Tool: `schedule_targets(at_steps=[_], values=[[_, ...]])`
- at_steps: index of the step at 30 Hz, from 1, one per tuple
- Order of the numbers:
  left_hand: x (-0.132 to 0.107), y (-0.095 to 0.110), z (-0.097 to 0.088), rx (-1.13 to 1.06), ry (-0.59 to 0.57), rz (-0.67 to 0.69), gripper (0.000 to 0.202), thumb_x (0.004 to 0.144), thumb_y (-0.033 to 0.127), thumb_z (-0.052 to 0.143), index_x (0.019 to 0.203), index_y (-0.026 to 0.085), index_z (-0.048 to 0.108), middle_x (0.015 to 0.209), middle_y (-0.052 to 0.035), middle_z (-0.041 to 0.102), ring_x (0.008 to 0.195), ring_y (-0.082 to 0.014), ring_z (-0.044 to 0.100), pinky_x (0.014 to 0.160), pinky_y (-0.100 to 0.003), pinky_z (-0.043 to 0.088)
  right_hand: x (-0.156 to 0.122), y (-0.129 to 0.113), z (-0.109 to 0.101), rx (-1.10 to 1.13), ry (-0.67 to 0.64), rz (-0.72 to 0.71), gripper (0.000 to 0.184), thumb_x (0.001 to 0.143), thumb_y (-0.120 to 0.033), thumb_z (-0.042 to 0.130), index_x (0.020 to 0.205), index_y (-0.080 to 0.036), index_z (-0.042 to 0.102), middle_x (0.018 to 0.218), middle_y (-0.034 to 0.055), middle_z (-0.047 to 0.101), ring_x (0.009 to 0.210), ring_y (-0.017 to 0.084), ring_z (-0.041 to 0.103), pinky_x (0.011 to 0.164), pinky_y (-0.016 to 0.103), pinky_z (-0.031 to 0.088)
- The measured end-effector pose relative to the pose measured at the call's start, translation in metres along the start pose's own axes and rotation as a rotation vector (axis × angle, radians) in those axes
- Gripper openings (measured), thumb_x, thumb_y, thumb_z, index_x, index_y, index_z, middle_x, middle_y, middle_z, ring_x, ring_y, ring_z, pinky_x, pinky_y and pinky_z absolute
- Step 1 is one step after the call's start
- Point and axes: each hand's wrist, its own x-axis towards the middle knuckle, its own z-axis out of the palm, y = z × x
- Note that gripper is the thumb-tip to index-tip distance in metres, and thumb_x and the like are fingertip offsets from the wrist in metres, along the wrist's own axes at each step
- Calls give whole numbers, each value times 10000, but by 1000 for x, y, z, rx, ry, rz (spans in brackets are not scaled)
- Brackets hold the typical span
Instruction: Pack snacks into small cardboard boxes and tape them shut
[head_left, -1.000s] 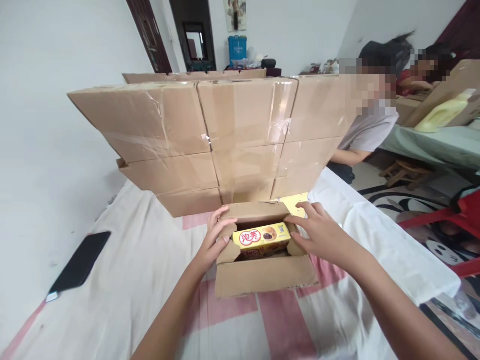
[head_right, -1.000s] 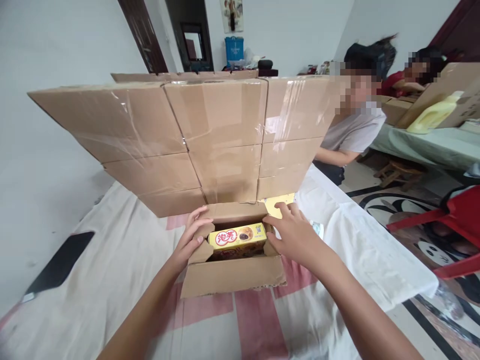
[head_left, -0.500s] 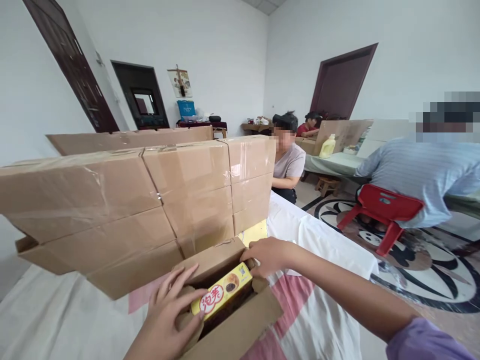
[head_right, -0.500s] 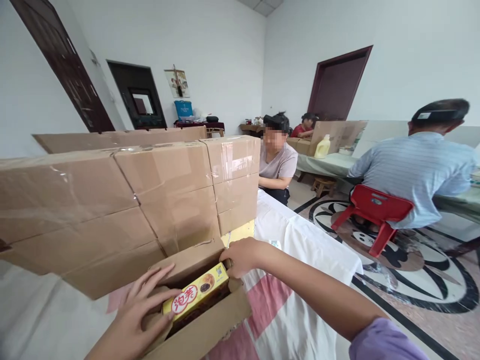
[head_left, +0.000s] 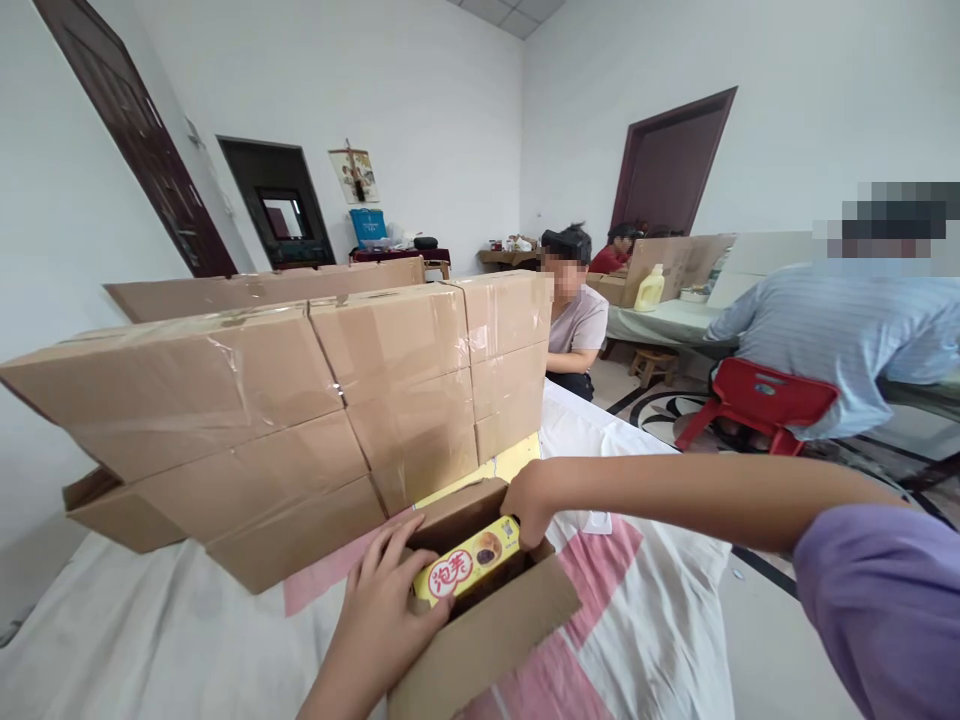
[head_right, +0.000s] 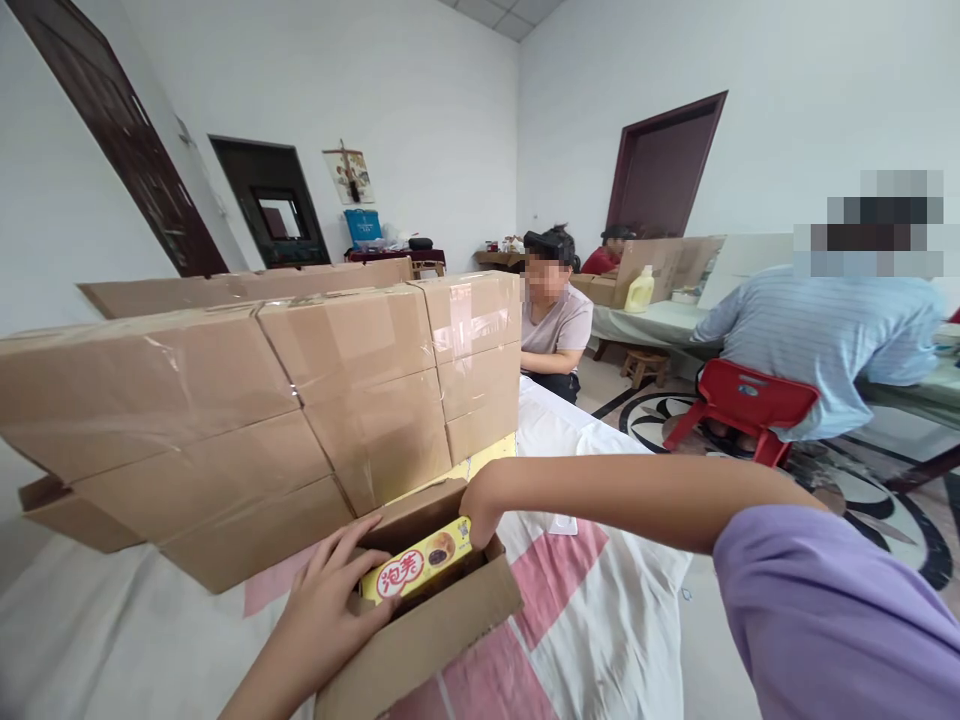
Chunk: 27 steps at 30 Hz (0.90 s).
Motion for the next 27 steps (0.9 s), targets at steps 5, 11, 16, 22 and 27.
schedule_targets(at_steps=[5, 11, 16, 22, 27], values=[[3, 2, -9, -26, -43, 48, 252, 749, 286, 642, 974, 327, 746, 1536, 29, 477, 1425, -341, 382, 1114, -576, 383, 13, 9, -6, 201, -360, 91, 397, 702, -384, 743, 1014, -219, 561, 869, 56, 643, 703, 359, 710, 608, 488, 569], [1, -9, -7, 24, -22, 134, 317, 728, 245, 630, 1015, 292, 755, 1586, -26, 410, 1470, -363, 348, 1151, -609, 349, 8, 31, 2, 535, -436, -98, 441, 670, -409, 837, 953, -216, 559, 975, 13, 632, 737, 251, 721, 592, 373, 611], [0, -10, -7, 43, -9, 140, 310, 722, 230, 615, 992, 300, 751, 1584, -22, 401, 1465, -389, 356, 1133, -667, 347, -7, 44, 22, 767, -296, -264, 354, 762, -461, 806, 903, -214, 594, 984, -23, 648, 818, 180, 713, 601, 263, 591], [0, -7, -14, 14, 13, 153, 305, 680, 190, 622, 951, 282, 727, 1551, -31, 459, 1448, -387, 388, 1142, -657, 365, -13, 48, 33, 885, -250, -355, 604, 590, -601, 906, 970, -234, 613, 932, -34, 631, 725, 172, 700, 552, 263, 578], [-3, -15, -13, -33, 36, 193, 274, 673, 169, 631, 926, 251, 698, 1532, -69, 482, 1434, -372, 412, 1136, -608, 421, -21, 48, 33, 951, -205, -432, 576, 650, -605, 873, 1005, -244, 598, 874, -43, 596, 651, 155, 684, 531, 250, 554]])
